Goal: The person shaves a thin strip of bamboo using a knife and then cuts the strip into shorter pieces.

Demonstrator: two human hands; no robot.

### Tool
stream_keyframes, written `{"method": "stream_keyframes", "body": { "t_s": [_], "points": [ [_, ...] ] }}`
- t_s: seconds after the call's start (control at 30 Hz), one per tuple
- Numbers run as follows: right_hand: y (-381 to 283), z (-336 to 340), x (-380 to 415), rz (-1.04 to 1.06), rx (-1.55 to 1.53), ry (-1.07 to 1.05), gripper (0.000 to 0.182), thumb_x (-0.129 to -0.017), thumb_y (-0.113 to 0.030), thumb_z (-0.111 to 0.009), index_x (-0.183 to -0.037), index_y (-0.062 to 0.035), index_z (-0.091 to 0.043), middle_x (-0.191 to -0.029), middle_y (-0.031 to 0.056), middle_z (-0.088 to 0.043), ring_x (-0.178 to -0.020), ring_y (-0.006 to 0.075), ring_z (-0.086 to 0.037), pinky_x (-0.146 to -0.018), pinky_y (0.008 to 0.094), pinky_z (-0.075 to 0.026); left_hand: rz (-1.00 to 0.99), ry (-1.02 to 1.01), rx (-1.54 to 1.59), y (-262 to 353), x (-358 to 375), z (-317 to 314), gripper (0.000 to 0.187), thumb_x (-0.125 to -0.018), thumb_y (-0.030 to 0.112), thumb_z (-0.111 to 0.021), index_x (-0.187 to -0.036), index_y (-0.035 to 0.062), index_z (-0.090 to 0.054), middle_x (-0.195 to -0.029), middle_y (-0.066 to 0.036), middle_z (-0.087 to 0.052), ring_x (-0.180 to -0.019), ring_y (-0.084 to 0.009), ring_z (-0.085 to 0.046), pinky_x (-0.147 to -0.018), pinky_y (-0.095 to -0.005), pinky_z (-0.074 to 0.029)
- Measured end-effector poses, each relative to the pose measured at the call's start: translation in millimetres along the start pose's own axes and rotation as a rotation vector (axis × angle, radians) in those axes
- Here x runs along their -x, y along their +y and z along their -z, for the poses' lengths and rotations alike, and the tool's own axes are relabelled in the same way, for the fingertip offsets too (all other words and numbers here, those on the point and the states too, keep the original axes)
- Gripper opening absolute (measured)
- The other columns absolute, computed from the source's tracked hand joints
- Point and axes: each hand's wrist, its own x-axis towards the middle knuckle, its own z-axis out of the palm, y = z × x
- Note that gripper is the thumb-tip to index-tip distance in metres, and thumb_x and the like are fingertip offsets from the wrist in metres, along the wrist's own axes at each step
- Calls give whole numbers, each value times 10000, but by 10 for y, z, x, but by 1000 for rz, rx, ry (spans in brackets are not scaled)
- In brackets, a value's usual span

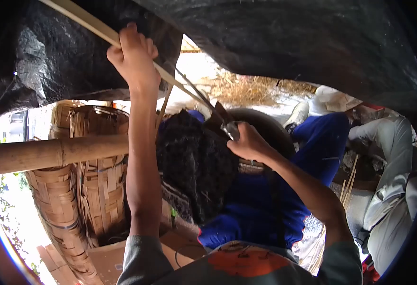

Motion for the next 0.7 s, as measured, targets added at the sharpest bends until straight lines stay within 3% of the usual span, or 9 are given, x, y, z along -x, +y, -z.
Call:
{"method": "stream_keyframes", "body": {
  "t_s": [0.03, 0.1, 0.2, 0.23, 0.33, 0.43, 0.53, 0.6, 0.7],
  "points": [
    [-175, 115, -19, 9, 12, 15, 300, -706, -119, -583, -964, 27, -534, -806, 202, -597, -713, 314, -602, -669, 402, -468, -12, -15, 30, 0, -63, -22, 417, -827, 98, -495, -497, 136, -242, -427, 50, -222, -393, -51, -153, -397, -252, -142],
    [-344, 134, 30, 349, -40, 189, 218, -704, -99, -565, -880, 30, -559, -699, 147, -571, -637, 230, -552, -639, 355, -453, -20, 10, 29, 6, -66, 8, 419, -824, 96, -492, -495, 138, -237, -425, 49, -221, -394, -53, -149, -400, -253, -141],
    [-273, -63, 65, 457, -123, 425, 244, -706, -108, -570, -912, 22, -557, -728, 155, -583, -665, 251, -559, -657, 364, -455, -39, 46, 4, 5, -121, 117, 418, -818, 89, -489, -497, 143, -226, -425, 43, -220, -396, -55, -147, -402, -254, -142],
    [-81, -162, 36, 174, -227, 188, 293, -703, -115, -582, -964, 14, -548, -711, 140, -581, -686, 235, -581, -658, 362, -466, -54, 86, -2, 17, -131, 124, 417, -819, 94, -487, -499, 143, -223, -426, 43, -219, -394, -54, -152, -402, -252, -143],
    [1042, -554, -195, -91, 105, 112, 240, -701, -66, -563, -920, 32, -560, -674, 144, -598, -655, 254, -619, -624, 381, -488, -47, 125, -25, 46, -4, 105, 412, -819, 107, -482, -501, 143, -222, -430, 43, -221, -391, -53, -167, -400, -247, -150],
    [205, -136, -92, -316, -131, 40, 191, -706, -88, -567, -860, 23, -548, -598, 96, -530, -558, 166, -577, -527, 355, -461, -68, 125, -55, 21, -114, 79, 400, -818, 124, -477, -504, 139, -231, -435, 42, -231, -388, -52, -191, -398, -240, -164],
    [-90, 122, -199, -69, 41, 51, 217, -702, -92, -554, -885, 25, -550, -587, 106, -513, -513, 193, -531, -506, 353, -425, -109, 154, -88, 23, -131, 75, 371, -816, 133, -471, -514, 134, -256, -447, 42, -253, -394, -54, -214, -399, -234, -185],
    [-410, 221, -125, 307, 26, 214, 142, -715, -91, -562, -771, 34, -525, -584, 167, -560, -578, 260, -606, -554, 394, -457, -115, 266, -144, 27, -114, 100, 350, -811, 132, -462, -522, 126, -266, -456, 38, -262, -398, -58, -213, -401, -236, -190],
    [-466, 171, -113, 261, -75, 159, 186, -720, -98, -563, -846, 37, -547, -638, 174, -575, -612, 264, -601, -581, 390, -459, -119, 358, -172, 30, -154, 114, 326, -801, 144, -446, -526, 114, -274, -454, 28, -269, -393, -74, -212, -401, -245, -196]
  ]
}}
